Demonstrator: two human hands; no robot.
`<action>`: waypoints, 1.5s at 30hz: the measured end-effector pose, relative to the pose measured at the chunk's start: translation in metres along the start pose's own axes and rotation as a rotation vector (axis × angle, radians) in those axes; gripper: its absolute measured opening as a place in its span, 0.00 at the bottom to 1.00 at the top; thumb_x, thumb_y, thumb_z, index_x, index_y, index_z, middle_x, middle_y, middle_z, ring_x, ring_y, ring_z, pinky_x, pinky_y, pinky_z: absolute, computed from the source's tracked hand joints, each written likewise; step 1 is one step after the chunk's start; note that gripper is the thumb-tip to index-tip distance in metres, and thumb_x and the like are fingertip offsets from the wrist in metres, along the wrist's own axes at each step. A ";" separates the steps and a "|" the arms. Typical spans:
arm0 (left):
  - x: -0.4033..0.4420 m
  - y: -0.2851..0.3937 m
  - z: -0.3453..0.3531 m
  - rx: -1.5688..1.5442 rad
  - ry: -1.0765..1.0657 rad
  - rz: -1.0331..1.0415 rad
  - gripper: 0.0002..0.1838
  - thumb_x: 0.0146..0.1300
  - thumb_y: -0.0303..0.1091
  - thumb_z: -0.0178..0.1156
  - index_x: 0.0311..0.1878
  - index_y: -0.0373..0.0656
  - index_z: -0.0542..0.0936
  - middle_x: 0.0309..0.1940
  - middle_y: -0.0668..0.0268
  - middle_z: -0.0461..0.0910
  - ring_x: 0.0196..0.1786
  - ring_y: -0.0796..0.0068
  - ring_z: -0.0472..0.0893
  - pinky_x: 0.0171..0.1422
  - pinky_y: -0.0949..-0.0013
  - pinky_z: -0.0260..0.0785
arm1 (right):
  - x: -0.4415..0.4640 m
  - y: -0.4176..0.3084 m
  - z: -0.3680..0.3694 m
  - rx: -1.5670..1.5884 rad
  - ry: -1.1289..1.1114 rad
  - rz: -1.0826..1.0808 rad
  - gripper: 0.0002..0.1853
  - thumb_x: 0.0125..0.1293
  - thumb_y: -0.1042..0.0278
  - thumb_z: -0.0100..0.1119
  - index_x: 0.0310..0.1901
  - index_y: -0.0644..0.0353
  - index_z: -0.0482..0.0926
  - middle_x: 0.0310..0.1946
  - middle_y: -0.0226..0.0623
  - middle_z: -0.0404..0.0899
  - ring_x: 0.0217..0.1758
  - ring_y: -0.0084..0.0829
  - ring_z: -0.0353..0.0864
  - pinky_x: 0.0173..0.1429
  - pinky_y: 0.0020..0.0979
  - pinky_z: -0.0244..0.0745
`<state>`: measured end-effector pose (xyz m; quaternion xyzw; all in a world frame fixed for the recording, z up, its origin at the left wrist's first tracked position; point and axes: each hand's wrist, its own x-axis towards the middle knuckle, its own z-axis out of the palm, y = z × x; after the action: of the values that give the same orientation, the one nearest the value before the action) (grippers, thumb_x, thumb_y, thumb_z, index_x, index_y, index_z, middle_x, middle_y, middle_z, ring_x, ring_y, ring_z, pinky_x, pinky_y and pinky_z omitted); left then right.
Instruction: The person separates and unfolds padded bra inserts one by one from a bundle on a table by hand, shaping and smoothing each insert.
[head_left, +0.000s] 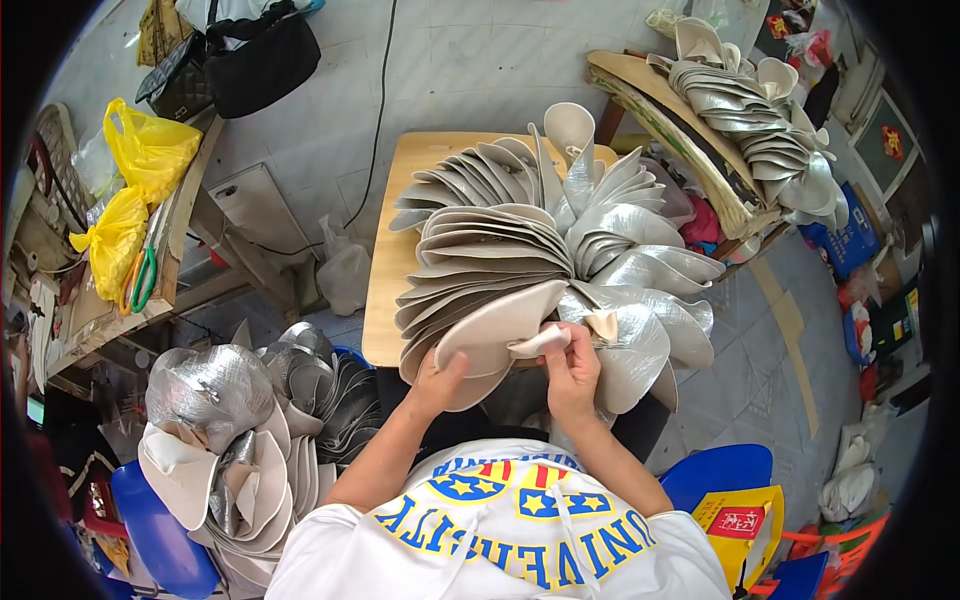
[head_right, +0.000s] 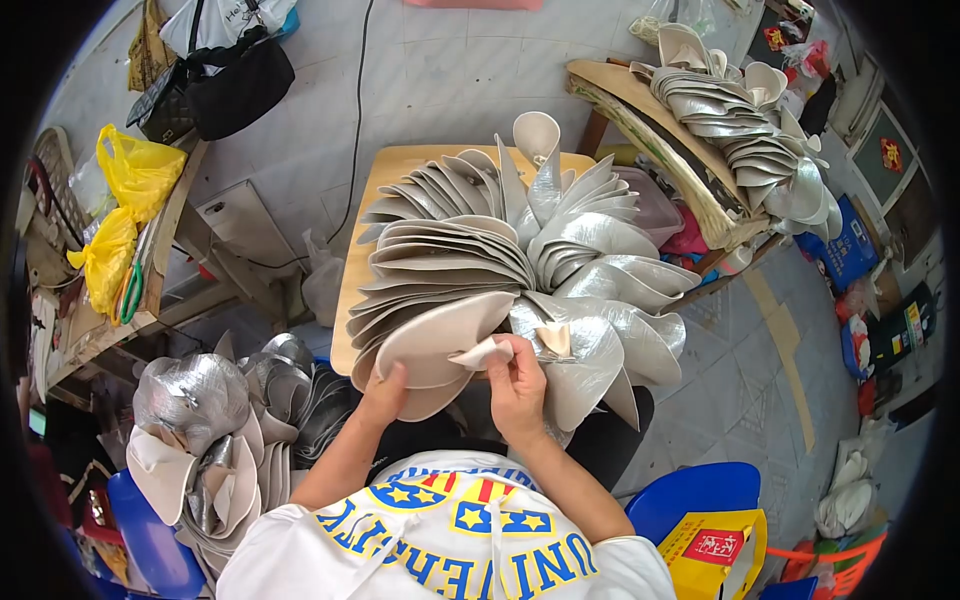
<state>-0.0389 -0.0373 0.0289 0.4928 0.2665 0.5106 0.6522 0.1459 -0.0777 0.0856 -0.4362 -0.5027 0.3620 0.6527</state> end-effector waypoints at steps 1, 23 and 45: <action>0.003 -0.003 -0.001 -0.070 0.028 -0.034 0.31 0.69 0.49 0.55 0.67 0.38 0.64 0.62 0.61 0.71 0.65 0.66 0.69 0.70 0.60 0.59 | 0.000 -0.003 0.002 -0.001 -0.003 -0.048 0.12 0.67 0.74 0.58 0.50 0.61 0.71 0.46 0.35 0.77 0.43 0.21 0.76 0.43 0.23 0.72; 0.013 0.035 0.003 -0.435 -0.018 -0.175 0.29 0.67 0.40 0.56 0.66 0.33 0.65 0.63 0.54 0.72 0.65 0.58 0.71 0.72 0.55 0.59 | 0.009 -0.012 -0.025 -0.111 -0.107 -0.232 0.06 0.66 0.79 0.58 0.42 0.60 0.74 0.52 0.42 0.74 0.53 0.32 0.77 0.59 0.31 0.69; 0.020 0.017 0.018 -0.713 -0.089 -0.063 0.32 0.74 0.53 0.41 0.72 0.41 0.59 0.70 0.62 0.64 0.72 0.64 0.63 0.76 0.55 0.52 | -0.003 -0.012 -0.014 0.106 0.060 0.139 0.20 0.71 0.68 0.56 0.61 0.69 0.70 0.46 0.32 0.78 0.41 0.14 0.73 0.46 0.17 0.69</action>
<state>-0.0234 -0.0262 0.0542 0.2477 0.0582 0.5293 0.8094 0.1591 -0.0877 0.0936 -0.4454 -0.4316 0.4192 0.6630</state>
